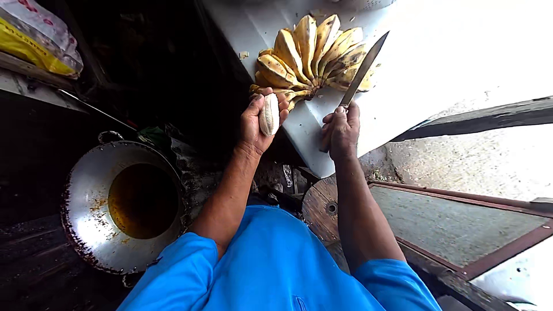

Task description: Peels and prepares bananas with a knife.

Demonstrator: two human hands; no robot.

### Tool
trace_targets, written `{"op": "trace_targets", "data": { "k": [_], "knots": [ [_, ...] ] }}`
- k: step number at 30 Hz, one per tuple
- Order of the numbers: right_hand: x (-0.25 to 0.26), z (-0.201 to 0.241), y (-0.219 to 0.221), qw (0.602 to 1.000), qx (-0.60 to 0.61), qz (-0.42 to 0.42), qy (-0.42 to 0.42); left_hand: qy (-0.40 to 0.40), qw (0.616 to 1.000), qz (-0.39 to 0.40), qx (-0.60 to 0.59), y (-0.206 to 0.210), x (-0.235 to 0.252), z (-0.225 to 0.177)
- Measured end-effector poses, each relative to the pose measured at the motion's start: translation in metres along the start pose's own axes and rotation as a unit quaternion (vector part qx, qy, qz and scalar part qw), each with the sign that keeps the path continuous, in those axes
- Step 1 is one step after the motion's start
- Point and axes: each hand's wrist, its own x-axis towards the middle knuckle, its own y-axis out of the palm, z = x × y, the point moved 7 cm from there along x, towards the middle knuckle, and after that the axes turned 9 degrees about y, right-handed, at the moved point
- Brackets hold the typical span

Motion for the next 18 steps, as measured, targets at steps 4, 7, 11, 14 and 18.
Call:
{"op": "trace_targets", "data": {
  "k": [4,7,11,14,18],
  "knots": [
    [-0.075,0.012,-0.001,0.992,-0.08,0.091,0.04,0.019,0.998,-0.002,0.062,0.017,-0.001,0.018],
    [-0.115,0.013,-0.011,0.968,-0.225,0.096,-0.048,0.018,0.995,-0.023,0.092,0.029,-0.003,0.031],
    [-0.149,0.018,-0.034,0.928,-0.342,0.053,-0.142,0.038,0.993,-0.043,0.102,0.047,-0.006,0.049],
    [-0.172,0.024,-0.046,0.909,-0.384,0.037,-0.158,0.044,0.991,-0.054,0.111,0.061,-0.011,0.058],
    [-0.18,0.029,-0.054,0.892,-0.419,0.009,-0.169,0.047,0.99,-0.049,0.121,0.077,-0.018,0.063]
  ]
}}
